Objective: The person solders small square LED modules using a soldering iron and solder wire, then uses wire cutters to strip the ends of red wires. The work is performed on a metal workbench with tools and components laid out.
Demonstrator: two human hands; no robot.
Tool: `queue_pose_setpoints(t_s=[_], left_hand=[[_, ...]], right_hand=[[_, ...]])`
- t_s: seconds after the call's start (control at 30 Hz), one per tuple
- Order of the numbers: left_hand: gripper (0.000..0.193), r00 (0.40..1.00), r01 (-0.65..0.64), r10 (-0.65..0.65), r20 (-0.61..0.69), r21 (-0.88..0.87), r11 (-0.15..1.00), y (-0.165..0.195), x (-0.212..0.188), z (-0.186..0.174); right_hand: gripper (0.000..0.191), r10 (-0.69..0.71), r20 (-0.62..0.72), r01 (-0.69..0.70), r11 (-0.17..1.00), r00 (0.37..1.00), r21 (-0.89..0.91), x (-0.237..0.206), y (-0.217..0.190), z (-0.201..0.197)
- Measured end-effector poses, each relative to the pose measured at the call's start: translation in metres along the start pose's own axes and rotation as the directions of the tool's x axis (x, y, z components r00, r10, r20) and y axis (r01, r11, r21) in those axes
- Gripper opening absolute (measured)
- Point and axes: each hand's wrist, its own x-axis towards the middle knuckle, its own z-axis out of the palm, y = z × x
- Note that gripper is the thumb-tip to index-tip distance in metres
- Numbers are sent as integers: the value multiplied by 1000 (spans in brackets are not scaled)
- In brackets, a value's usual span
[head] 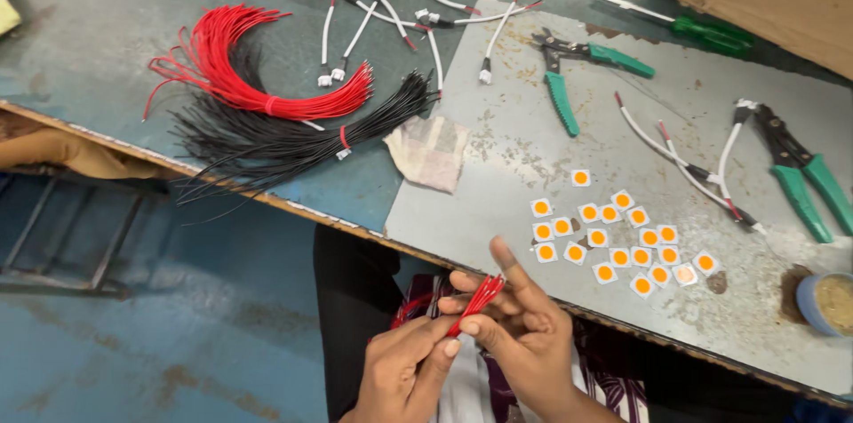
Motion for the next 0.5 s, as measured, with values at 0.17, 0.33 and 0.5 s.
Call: queue_pose_setpoints(t_s=[0.17,0.33,0.5], left_hand=[[25,998,-14,18,65,-63,998,13,23,10],[25,993,68,-59,101,-95,993,11,26,17],[26,993,52,-42,110,-94,994,13,29,20]], right_hand=[[75,-118,81,127,985,990,-121,2,-3,-15],[57,-130,23,132,981,991,-143,4,-1,-23],[47,-78,-52,70,989,996,-129,6,-5,-26]])
